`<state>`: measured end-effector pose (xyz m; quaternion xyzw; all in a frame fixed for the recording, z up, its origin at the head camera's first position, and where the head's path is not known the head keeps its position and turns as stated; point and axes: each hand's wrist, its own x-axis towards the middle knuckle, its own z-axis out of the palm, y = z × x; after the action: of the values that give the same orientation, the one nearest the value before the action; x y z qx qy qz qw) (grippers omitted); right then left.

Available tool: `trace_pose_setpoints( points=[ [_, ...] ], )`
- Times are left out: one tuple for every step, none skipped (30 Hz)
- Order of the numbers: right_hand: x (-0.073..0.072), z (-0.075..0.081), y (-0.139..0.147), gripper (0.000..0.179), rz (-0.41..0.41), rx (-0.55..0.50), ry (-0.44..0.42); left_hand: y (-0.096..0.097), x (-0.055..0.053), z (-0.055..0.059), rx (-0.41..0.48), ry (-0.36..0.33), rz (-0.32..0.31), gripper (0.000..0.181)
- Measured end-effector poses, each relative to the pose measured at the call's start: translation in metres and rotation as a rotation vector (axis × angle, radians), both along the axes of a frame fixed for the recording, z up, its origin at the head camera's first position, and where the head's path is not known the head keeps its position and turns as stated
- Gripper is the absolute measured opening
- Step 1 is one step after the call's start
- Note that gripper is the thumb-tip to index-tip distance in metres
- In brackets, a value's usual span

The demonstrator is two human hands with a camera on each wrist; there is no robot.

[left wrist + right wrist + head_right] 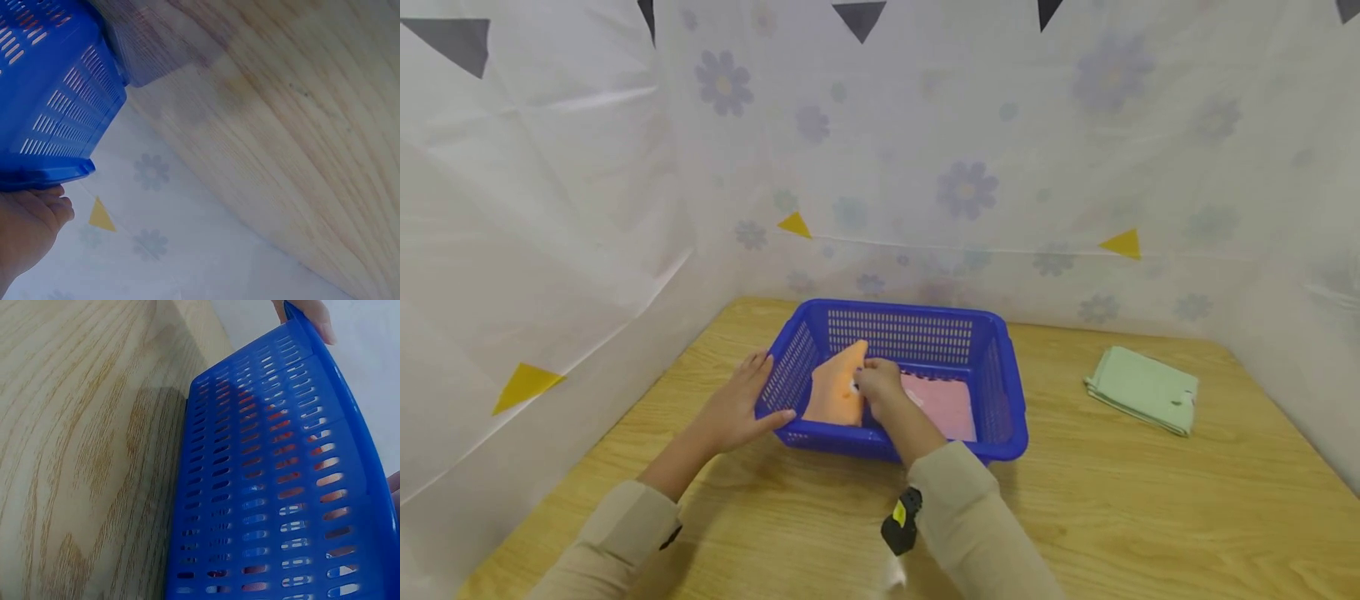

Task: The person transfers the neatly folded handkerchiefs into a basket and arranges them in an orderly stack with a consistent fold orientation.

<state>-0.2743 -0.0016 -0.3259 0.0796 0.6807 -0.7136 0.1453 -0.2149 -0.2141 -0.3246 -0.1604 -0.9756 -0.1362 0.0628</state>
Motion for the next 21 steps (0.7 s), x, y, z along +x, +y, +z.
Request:
trace_pose_setpoints(
  points=[
    [-0.002, -0.003, 0.002, 0.043, 0.011, -0.001, 0.015, 0.0, 0.0, 0.0, -0.008, -0.004, 0.005, 0.099],
    [-0.014, -0.018, 0.004, 0.044, 0.03, 0.001, 0.03, 0.0, -0.001, 0.0, -0.009, -0.008, 0.005, 0.099],
    [-0.025, -0.032, 0.006, 0.045, 0.048, 0.002, 0.045, 0.0, 0.0, 0.0, -0.011, -0.013, 0.005, 0.099],
    [-0.031, -0.039, 0.008, 0.047, 0.065, 0.01, 0.044, 0.0, 0.0, 0.0, -0.01, -0.018, 0.006, 0.099],
    [-0.037, -0.045, 0.01, 0.049, 0.08, 0.02, 0.04, 0.0, -0.001, 0.0, -0.009, -0.021, 0.009, 0.099],
    [-0.039, -0.048, 0.012, 0.05, 0.097, 0.034, 0.039, 0.0, -0.001, 0.0, -0.007, -0.024, 0.01, 0.1],
    [-0.041, -0.05, 0.013, 0.051, 0.106, 0.057, 0.018, 0.0, 0.0, 0.0, -0.003, -0.025, 0.008, 0.1],
    [-0.04, -0.049, 0.014, 0.052, 0.124, 0.074, 0.008, 0.001, 0.0, 0.001, 0.003, -0.029, 0.007, 0.1],
    [-0.028, -0.036, 0.015, 0.051, 0.131, 0.094, -0.011, 0.001, 0.0, 0.001, 0.001, -0.03, 0.011, 0.1],
    [-0.017, -0.023, 0.015, 0.051, 0.138, 0.109, -0.032, 0.001, 0.0, 0.001, 0.002, -0.031, 0.014, 0.1],
    [-0.011, -0.015, 0.016, 0.051, 0.149, 0.114, -0.037, 0.001, 0.0, 0.001, 0.003, -0.031, 0.013, 0.1],
    [-0.003, -0.007, 0.016, 0.051, 0.162, 0.116, -0.041, 0.002, 0.0, 0.001, 0.004, -0.031, 0.012, 0.1],
    [0.003, 0.001, 0.016, 0.052, 0.168, 0.111, -0.053, 0.002, 0.0, 0.001, 0.006, -0.032, 0.012, 0.099],
    [0.007, 0.006, 0.017, 0.053, 0.181, 0.111, -0.055, 0.002, 0.0, 0.001, 0.005, -0.036, 0.014, 0.099],
    [0.007, 0.005, 0.018, 0.054, 0.188, 0.118, -0.069, 0.002, 0.0, 0.001, 0.005, -0.038, 0.015, 0.099],
    [0.007, 0.005, 0.019, 0.055, 0.195, 0.115, -0.076, 0.002, 0.0, 0.001, 0.007, -0.039, 0.014, 0.099],
    [0.007, 0.005, 0.019, 0.057, 0.206, 0.122, -0.081, 0.001, 0.0, 0.001, 0.007, -0.038, 0.012, 0.099],
    [0.004, 0.0, 0.021, 0.062, 0.226, 0.121, -0.079, 0.001, 0.0, 0.001, 0.007, -0.039, 0.012, 0.099],
    [0.004, -0.001, 0.021, 0.064, 0.232, 0.126, -0.086, 0.001, 0.0, 0.001, 0.006, -0.039, 0.011, 0.099],
    [0.004, -0.003, 0.021, 0.065, 0.242, 0.13, -0.091, 0.001, 0.0, 0.001, 0.007, -0.039, 0.012, 0.099],
    [0.004, -0.004, 0.021, 0.066, 0.25, 0.131, -0.095, 0.001, 0.0, 0.0, 0.01, -0.038, 0.011, 0.099]
  ],
)
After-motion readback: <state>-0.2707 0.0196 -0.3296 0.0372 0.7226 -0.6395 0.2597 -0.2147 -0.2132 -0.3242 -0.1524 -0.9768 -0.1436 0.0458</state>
